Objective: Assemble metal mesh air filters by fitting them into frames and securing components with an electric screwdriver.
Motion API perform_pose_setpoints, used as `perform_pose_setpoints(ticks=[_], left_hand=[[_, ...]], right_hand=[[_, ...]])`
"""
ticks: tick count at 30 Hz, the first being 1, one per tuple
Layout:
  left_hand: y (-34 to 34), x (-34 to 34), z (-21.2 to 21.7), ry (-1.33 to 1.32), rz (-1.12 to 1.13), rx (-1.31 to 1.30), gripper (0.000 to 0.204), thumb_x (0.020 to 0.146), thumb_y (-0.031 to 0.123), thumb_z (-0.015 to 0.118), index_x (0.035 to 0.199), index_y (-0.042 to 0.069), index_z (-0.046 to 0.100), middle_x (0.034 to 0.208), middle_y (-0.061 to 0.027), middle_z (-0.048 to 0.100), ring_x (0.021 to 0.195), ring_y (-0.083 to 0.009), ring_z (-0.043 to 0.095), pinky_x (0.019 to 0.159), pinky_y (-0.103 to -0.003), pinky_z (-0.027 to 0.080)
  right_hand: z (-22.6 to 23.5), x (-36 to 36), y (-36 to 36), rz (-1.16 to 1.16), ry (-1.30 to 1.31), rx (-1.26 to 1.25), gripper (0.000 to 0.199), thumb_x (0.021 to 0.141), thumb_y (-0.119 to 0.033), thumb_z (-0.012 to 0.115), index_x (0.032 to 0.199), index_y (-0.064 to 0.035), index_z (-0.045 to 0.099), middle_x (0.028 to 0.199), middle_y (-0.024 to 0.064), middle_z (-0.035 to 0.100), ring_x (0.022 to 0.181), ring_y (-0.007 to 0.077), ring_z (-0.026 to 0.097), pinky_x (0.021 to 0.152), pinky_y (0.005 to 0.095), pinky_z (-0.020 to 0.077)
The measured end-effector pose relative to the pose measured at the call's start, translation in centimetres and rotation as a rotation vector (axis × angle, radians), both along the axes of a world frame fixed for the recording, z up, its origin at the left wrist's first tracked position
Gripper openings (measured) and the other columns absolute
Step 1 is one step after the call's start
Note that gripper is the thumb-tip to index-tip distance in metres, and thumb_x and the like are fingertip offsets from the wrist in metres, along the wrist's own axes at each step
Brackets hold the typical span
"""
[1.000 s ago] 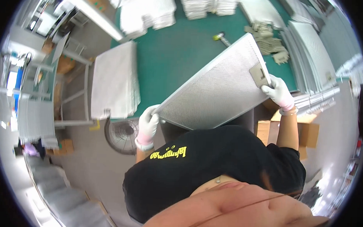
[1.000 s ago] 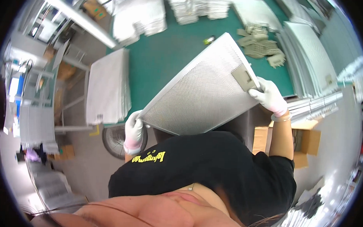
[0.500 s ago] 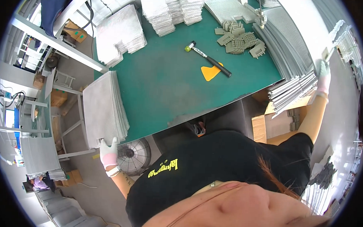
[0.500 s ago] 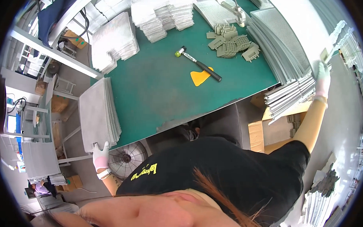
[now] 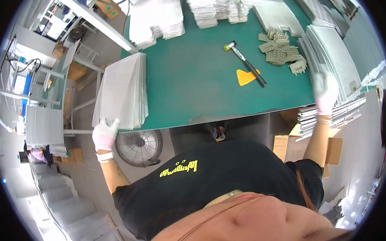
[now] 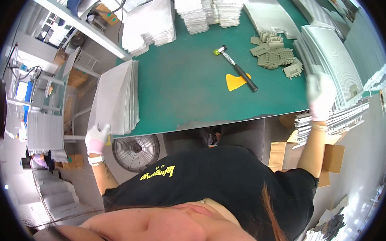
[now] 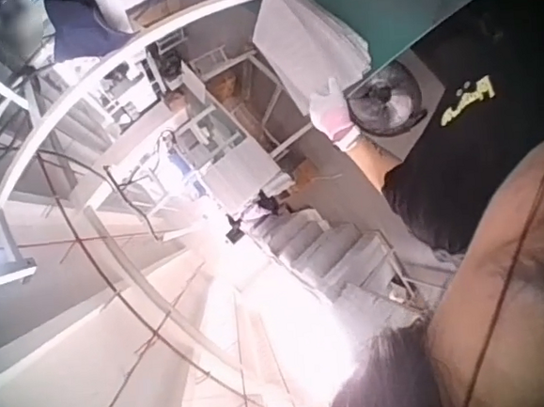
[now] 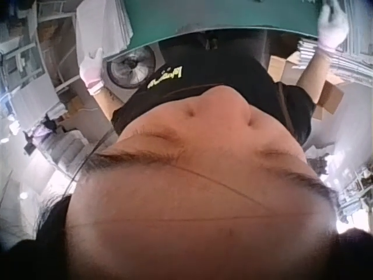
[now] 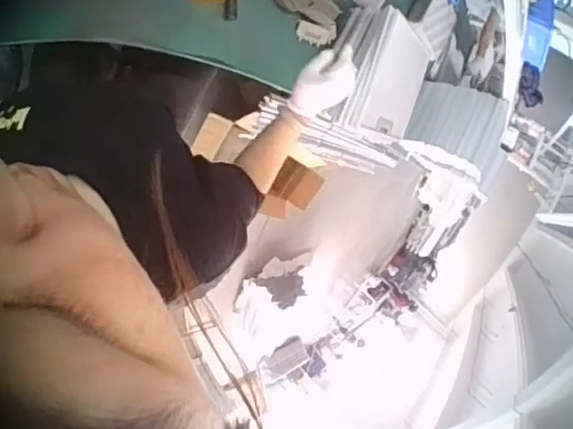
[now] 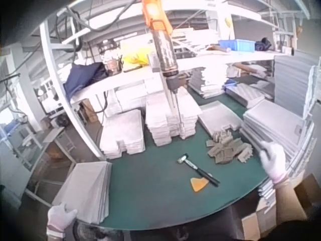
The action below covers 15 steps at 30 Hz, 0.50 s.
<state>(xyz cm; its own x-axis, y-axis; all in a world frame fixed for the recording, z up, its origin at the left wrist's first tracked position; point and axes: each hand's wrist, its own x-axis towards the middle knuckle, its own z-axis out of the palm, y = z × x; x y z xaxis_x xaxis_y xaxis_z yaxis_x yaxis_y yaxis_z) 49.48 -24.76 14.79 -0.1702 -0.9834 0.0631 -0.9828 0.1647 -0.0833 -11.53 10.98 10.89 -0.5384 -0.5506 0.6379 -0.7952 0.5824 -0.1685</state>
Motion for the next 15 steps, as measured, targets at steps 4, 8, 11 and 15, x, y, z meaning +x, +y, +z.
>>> perform_pose_setpoints(ticks=[4, 8, 11, 15], left_hand=[[-5.9, 8.5, 2.8, 0.758, 0.022, 0.306, 0.061, 0.097, 0.054, 0.053, 0.125, 0.002, 0.064, 0.097, -0.0213, 0.073, 0.084, -0.0272, 0.072, 0.077, -0.036, 0.057], [-5.5, 7.3, 8.1, 1.247, 0.296, 0.251, 0.075, 0.098, 0.059, 0.047, 0.14, -0.003, 0.048, 0.111, -0.0236, 0.069, 0.086, -0.0231, 0.069, 0.076, -0.034, 0.057], [0.1, 7.3, 11.6, 1.252, 0.042, 0.204, 0.075, 0.099, 0.06, 0.04, 0.14, -0.002, 0.051, 0.118, -0.0214, 0.067, 0.098, -0.0245, 0.068, 0.095, -0.036, 0.05], [8.4, 0.2, 10.4, 0.937, -0.244, 0.092, 0.062, 0.096, 0.048, 0.055, 0.129, -0.004, 0.062, 0.119, -0.0179, 0.069, 0.107, -0.0248, 0.067, 0.096, -0.036, 0.051]], right_hand=[[-6.2, 7.3, -12.3, 0.757, -0.048, 0.165, 0.034, 0.079, -0.014, 0.069, 0.112, -0.0079, 0.068, 0.121, 0.014, 0.064, 0.116, 0.0365, 0.057, 0.101, 0.0492, 0.0433], [-10.6, 10.5, -18.1, 0.743, 0.045, 0.333, 0.038, 0.084, -0.02, 0.065, 0.122, -0.0166, 0.065, 0.132, 0.0131, 0.058, 0.125, 0.0374, 0.05, 0.106, 0.0542, 0.0367], [-11.8, 9.8, -19.4, 0.545, 0.035, 0.424, 0.038, 0.089, -0.02, 0.059, 0.127, -0.0217, 0.063, 0.135, 0.0095, 0.058, 0.13, 0.0366, 0.047, 0.105, 0.0539, 0.0386], [-13.9, 5.8, -17.8, 0.442, 0.021, 0.371, 0.036, 0.091, -0.017, 0.057, 0.127, -0.0174, 0.063, 0.136, 0.0045, 0.06, 0.125, 0.0371, 0.052, 0.104, 0.0508, 0.0411]])
